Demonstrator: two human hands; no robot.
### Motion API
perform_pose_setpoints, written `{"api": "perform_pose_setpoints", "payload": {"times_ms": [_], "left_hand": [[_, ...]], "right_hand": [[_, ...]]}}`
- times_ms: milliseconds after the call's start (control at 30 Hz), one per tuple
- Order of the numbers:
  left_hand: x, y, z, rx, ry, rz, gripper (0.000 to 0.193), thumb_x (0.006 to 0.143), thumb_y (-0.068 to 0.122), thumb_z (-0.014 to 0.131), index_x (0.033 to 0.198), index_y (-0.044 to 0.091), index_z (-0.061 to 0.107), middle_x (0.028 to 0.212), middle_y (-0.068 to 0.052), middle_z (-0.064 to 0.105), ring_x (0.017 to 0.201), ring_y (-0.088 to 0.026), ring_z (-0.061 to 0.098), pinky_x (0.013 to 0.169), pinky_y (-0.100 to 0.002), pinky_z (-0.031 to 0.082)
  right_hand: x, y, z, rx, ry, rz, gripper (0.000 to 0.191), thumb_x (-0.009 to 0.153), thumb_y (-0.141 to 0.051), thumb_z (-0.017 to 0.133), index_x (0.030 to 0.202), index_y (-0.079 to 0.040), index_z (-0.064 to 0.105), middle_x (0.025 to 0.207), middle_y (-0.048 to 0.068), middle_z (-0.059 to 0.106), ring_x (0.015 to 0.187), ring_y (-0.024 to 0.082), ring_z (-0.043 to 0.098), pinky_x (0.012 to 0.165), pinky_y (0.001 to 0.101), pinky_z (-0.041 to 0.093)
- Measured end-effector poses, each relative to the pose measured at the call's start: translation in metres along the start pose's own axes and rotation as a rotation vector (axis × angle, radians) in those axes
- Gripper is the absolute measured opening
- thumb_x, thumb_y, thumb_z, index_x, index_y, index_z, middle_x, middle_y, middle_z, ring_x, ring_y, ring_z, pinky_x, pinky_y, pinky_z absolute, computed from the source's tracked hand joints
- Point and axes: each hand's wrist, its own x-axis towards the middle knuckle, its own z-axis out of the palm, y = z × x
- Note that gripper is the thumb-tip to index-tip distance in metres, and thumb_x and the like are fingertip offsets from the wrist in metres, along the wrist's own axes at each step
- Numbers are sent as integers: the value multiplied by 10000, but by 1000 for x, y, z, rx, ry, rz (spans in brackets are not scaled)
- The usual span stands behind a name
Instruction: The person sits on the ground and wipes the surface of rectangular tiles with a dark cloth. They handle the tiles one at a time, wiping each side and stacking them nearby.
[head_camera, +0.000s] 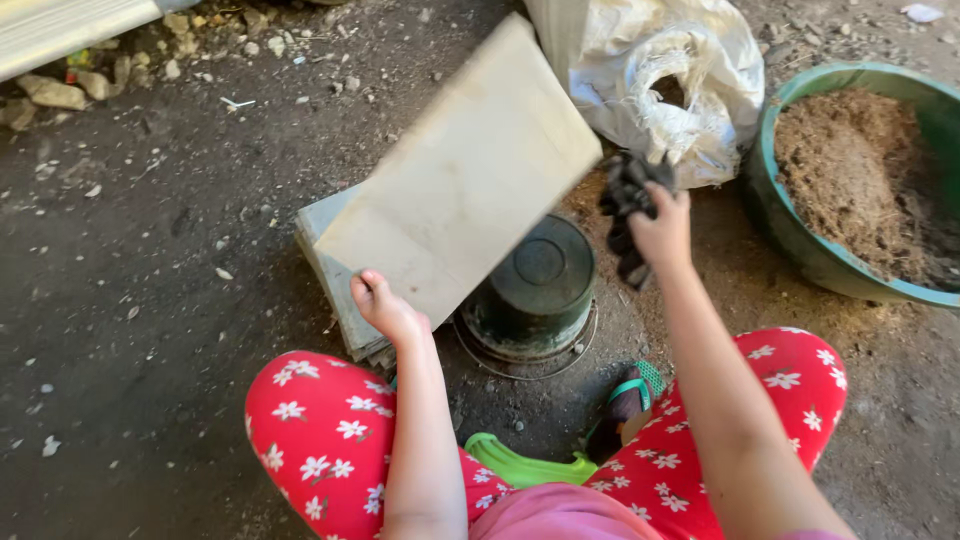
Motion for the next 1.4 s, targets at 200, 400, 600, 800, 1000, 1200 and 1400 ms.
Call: {"api": "perform_pose_setpoints", "payload": {"times_ms": [200, 400, 600, 800, 1000, 1200, 1400], "left_hand": [[1, 15, 3, -284, 80, -250, 186, 1042, 253, 535, 1183, 133, 519, 1279, -12, 557, 1210, -186, 488, 1075, -427, 418], [-79, 24, 48, -511, -245, -550, 202, 1036, 216, 595, 1206, 150, 507, 1300, -46, 578, 1240, -267, 556, 1055, -539, 478], [-155, 15, 100, 17, -1134, -837, 500, 983, 144, 675, 1453, 153, 504, 1215, -69, 661, 1089, -236, 678, 889, -374, 535], [-149, -17, 123, 66, -864, -762, 443, 973, 166, 694, 1392, 90, 574, 1221, -154, 725, 955, -209, 727, 734, -283, 572], [-118, -70, 105, 193, -835, -727, 446, 1048, 200, 620, 1468, 192, 472, 1546, -161, 520, 1320, -316, 631, 1040, -485, 520], [-110, -109, 89, 260, -884, -808, 359, 1094, 165, 577, 1445, 204, 514, 1523, -127, 501, 1376, -358, 563, 1104, -578, 454], [-99, -116, 94, 283, -856, -731, 373, 1085, 167, 559, 1454, 196, 510, 1524, -129, 442, 1371, -356, 517, 1132, -581, 468]], "right_hand": [[-72, -69, 47, -421, -752, -95, 748, 841, -418, 804, 1509, -286, 495, 1582, 221, 298, 1458, 454, 288, 1093, 592, 294], [-99, -89, 12, 627, -331, 120, 596, 998, -349, 700, 1452, -14, 509, 1319, 181, 577, 1147, 276, 500, 931, 436, 408], [-113, -69, -155, 859, 387, 202, 182, 1058, -167, 627, 1206, -62, 637, 1156, -5, 647, 1047, 110, 574, 962, 301, 490], [-253, -23, -376, 834, 753, 240, 279, 1093, -87, 528, 1369, -70, 570, 1293, 34, 670, 1188, 189, 648, 1057, 363, 556], [-522, -4, -480, 363, 1115, 422, 281, 1233, -128, 452, 1442, 31, 552, 1384, 109, 640, 1216, 221, 637, 1121, 389, 570], [-746, 41, -465, 128, 1420, 799, 285, 1156, -177, 506, 1323, 33, 602, 1295, 137, 699, 1133, 225, 695, 1017, 383, 575], [-833, 55, -374, 245, 1565, 764, 368, 1127, -217, 513, 1401, 21, 573, 1375, 114, 665, 1246, 231, 647, 1103, 375, 499]]}}
